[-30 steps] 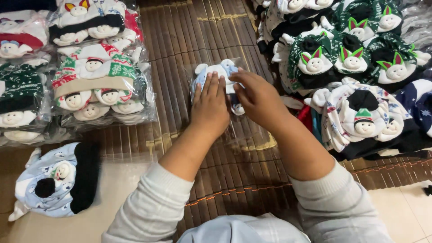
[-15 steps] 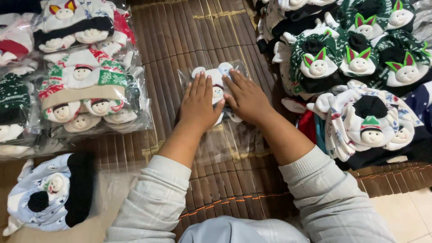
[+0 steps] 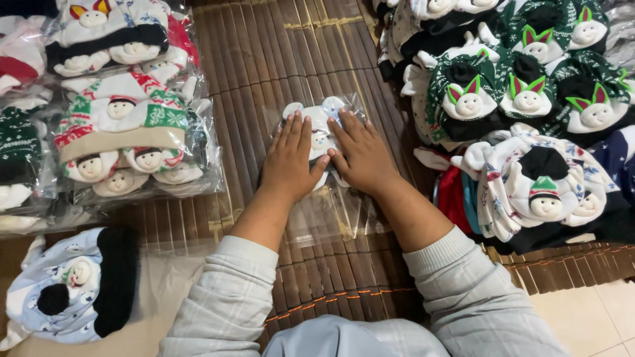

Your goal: Packaging baby hats into individual plastic bags

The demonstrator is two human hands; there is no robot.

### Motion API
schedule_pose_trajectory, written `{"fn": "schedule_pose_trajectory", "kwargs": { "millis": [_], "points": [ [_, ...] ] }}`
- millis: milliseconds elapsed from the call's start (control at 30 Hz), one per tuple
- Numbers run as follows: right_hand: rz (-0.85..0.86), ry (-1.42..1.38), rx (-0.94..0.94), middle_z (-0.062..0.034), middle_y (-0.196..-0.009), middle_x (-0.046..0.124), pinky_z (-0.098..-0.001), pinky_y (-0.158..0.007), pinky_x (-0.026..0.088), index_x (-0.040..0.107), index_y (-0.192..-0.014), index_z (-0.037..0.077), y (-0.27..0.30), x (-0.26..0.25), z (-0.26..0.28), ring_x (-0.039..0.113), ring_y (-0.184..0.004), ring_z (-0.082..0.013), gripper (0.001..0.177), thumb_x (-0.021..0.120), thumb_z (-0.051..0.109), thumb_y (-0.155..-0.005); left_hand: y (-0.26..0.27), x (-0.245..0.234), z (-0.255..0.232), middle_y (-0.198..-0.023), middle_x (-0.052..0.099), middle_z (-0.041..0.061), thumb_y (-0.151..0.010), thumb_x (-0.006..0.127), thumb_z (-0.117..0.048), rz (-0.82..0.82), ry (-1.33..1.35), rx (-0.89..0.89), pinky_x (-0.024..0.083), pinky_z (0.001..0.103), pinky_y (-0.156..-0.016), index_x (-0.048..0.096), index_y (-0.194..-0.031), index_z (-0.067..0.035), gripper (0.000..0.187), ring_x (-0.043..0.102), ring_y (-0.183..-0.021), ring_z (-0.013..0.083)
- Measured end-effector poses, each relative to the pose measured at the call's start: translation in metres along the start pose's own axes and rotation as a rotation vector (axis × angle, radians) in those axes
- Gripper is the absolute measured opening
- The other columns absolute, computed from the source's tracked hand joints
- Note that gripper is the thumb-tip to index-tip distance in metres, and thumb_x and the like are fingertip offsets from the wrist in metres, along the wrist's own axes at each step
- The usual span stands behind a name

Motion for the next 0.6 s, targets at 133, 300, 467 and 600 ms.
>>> {"fn": "schedule_pose_trajectory", "kwargs": {
  "millis": [133, 300, 467, 600],
  "points": [
    [0.057, -0.045, 0.042, -0.0125, -0.164, 0.037, -0.0525, -0.122, 0.028, 0.034, -0.162, 0.022, 0.007, -0.005, 0.003, 0.035, -0.152, -0.0318, 0.065, 0.041, 0.051, -0.105, 0.005, -0.001, -0.002, -0.160, 0.037, 0.025, -0.093, 0.054, -0.058, -0.003, -0.022, 0.016, 0.034, 0.052, -0.119, 0.037, -0.156, 0.001, 0.087, 0.038, -0.148, 0.0383],
    [0.193, -0.150, 0.099, -0.0096, -0.167, 0.032, -0.0548, -0.124, 0.018, 0.037, -0.160, 0.026, 0.009, -0.015, -0.002, 0.028, -0.155, -0.0303, 0.063, 0.035, 0.059, -0.106, 0.002, -0.014, -0.011, -0.164, 0.031, 0.020, -0.089, 0.056, -0.049, 0.206, -0.016, -0.062, 0.015, 0.062, -0.124, 0.032, -0.158, -0.003, 0.086, 0.027, -0.153, 0.0357],
    [0.078, -0.151, 0.116, -0.0123, -0.169, 0.028, -0.0565, -0.122, 0.021, 0.039, -0.159, 0.022, -0.008, -0.034, 0.015, 0.024, -0.156, -0.0317, 0.057, 0.037, 0.047, -0.109, -0.006, -0.018, -0.022, -0.166, 0.029, 0.018, -0.099, 0.043, -0.036, 0.152, 0.024, -0.124, 0.018, 0.062, -0.122, 0.031, -0.159, -0.004, 0.069, 0.028, -0.154, 0.0332],
    [0.036, -0.091, 0.072, -0.0163, -0.164, 0.037, -0.0543, -0.117, 0.035, 0.043, -0.157, 0.017, -0.015, 0.000, 0.014, 0.033, -0.152, -0.0339, 0.054, 0.037, 0.042, -0.109, 0.005, 0.006, -0.010, -0.165, 0.030, 0.019, -0.099, 0.047, -0.039, 0.129, -0.021, -0.116, 0.023, 0.058, -0.122, 0.032, -0.159, -0.004, 0.071, 0.029, -0.153, 0.0329]
  ]
}}
Point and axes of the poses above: each hand's wrist, its own y-axis away from the middle knuckle, its own x-axis out of the palm, z = x × y, the point moved 4 cm from there along -y, towards the middle knuckle
